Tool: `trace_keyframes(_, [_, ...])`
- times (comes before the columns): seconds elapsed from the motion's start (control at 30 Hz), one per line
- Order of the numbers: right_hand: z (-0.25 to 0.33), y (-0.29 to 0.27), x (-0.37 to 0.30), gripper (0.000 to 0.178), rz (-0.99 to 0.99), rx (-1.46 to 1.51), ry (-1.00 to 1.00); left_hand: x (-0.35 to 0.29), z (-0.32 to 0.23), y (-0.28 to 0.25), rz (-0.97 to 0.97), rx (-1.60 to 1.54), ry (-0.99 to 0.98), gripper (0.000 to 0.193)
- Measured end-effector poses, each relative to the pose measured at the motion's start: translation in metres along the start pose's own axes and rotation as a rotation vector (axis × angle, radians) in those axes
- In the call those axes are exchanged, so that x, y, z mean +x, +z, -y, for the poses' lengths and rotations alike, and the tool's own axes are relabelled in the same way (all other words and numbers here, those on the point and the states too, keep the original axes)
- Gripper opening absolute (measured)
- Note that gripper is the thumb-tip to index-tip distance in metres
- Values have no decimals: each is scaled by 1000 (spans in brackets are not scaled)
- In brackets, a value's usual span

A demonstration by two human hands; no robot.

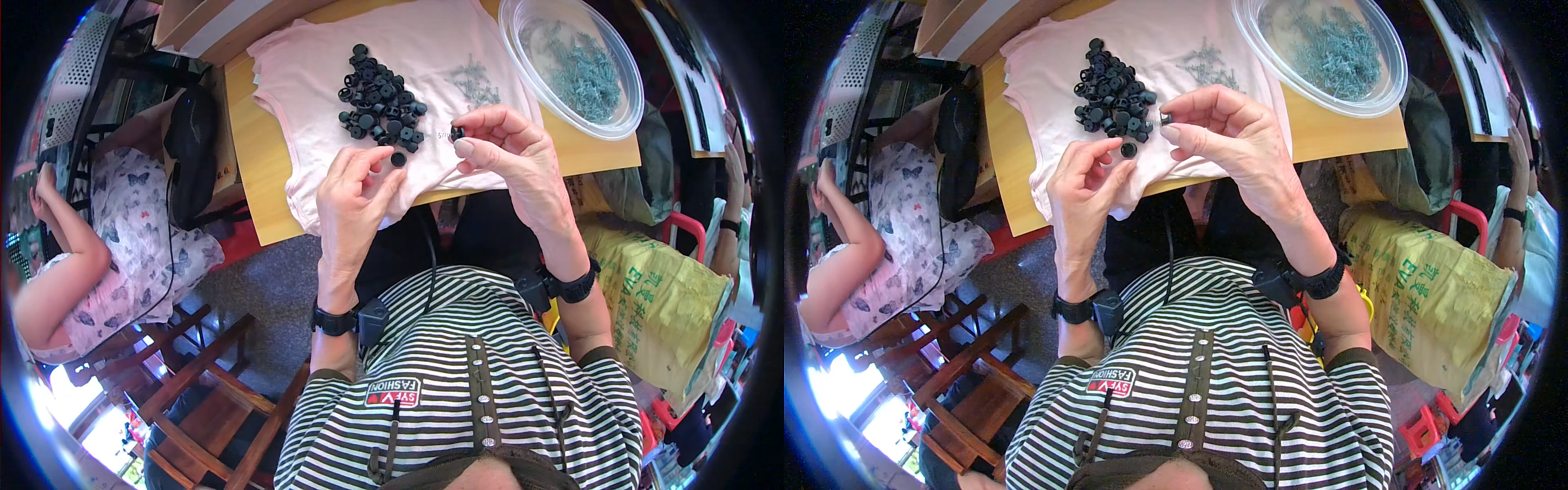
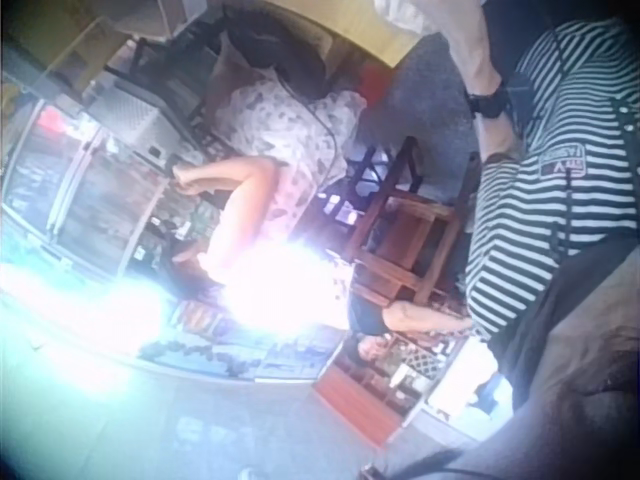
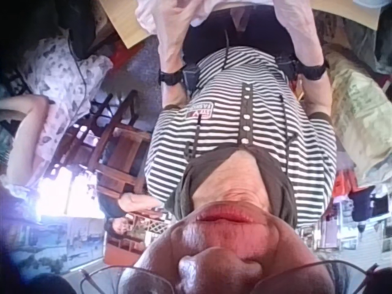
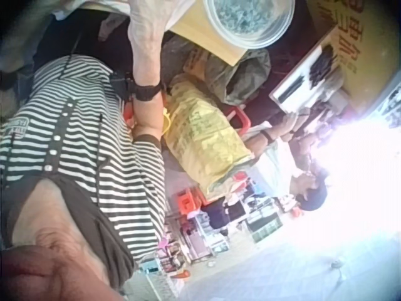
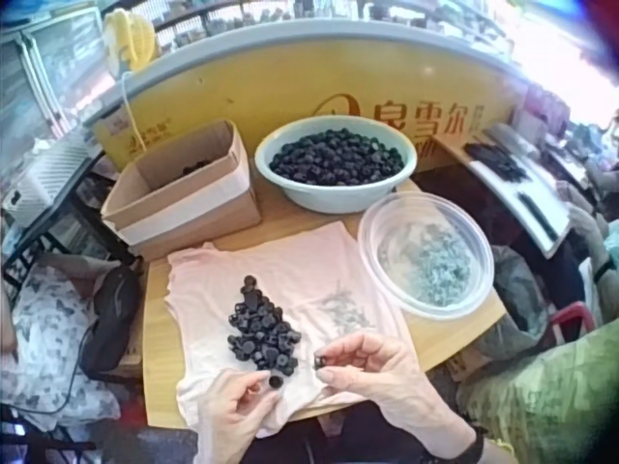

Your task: The person assembles components by hand by picking up a black plastic cap and a metal screw, inserting the screw into the cap, and placing the finished unit onto a pink cloth.

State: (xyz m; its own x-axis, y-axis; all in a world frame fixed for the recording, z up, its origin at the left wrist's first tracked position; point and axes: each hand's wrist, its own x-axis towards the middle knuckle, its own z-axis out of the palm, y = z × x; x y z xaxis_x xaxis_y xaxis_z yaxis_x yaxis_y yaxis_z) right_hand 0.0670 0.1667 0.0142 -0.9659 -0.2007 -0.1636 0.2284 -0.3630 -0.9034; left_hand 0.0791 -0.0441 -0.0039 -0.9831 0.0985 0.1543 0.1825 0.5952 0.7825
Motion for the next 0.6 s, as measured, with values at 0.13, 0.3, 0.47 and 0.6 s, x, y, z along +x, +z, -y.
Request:
trace_keyframes(0.13, [-3,-1,-5,26,-9,-2,2,2,2,5,-26,67,86,24])
trace_keyframes(0.3, [-6,12,-14,23,3,-219,-140,5,-10,3,-21,-204,117,24])
trace_keyframes(0.47, [-5,16,-17,21,106,-465,-392,5,-29,8,50,-674,29,26])
trace_keyframes(0.6, [3,14,-25,22,44,-71,-131,5,-36,11,58,-753,41,28])
